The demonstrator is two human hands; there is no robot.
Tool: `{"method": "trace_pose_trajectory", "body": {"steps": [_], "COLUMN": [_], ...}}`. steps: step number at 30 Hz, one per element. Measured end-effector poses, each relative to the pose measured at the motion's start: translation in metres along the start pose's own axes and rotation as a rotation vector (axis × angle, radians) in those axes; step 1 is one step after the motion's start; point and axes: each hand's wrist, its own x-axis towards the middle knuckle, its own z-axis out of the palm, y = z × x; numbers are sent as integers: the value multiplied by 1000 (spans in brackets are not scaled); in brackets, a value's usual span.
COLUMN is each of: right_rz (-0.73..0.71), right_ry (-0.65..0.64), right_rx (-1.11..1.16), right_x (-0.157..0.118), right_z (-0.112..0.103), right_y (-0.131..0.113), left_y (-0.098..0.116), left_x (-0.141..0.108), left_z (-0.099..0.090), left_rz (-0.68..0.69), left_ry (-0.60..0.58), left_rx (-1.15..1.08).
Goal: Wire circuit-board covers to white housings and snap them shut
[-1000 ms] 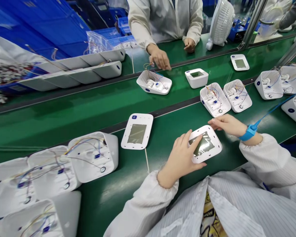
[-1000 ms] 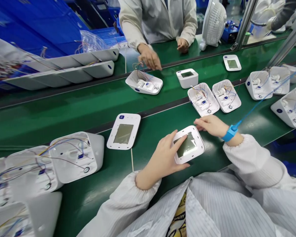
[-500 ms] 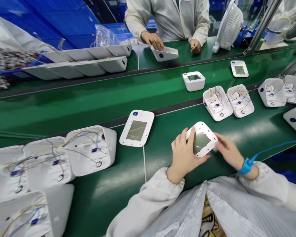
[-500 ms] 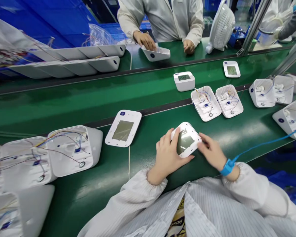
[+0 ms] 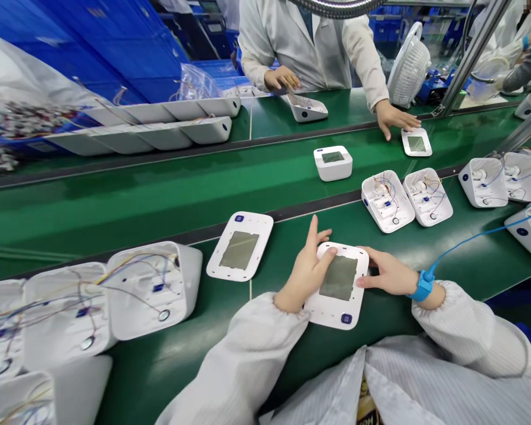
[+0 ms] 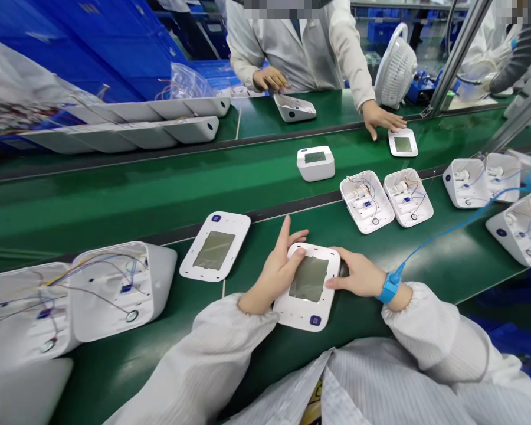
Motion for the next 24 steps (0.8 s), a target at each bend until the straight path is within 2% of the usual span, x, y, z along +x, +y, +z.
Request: {"method": "trace_pose_trajectory", "body": {"steps": [3, 8, 10, 13, 15, 20, 22, 24], "right_rz": [-8, -74, -61, -45, -61, -63, -37, 34], "right_ry": [10, 75, 255, 618, 722, 713, 685, 638], "right_rx": [-37, 60, 99, -10, -102, -182, -298, -506], "right_x": [1, 10, 19, 32, 38, 42, 40, 33], "right_z": [-4, -4, 5, 22, 29, 26, 20, 13], "right_y": [-1, 7, 10, 9, 8, 6, 1, -7], "left_y": [3, 13, 17, 21, 23, 23, 24, 25], "left_x": [11, -1, -5, -8, -8, 1, 6, 9], "left_z": [0, 13, 20, 29, 32, 29, 24, 19], "left_rz": [-53, -94, -144, -190, -179, -167, -125, -30], "left_ry": [44, 118, 194, 267, 274, 252, 210, 186], "left_rx": [4, -21, -50, -76, -78, -13, 32, 143]}}
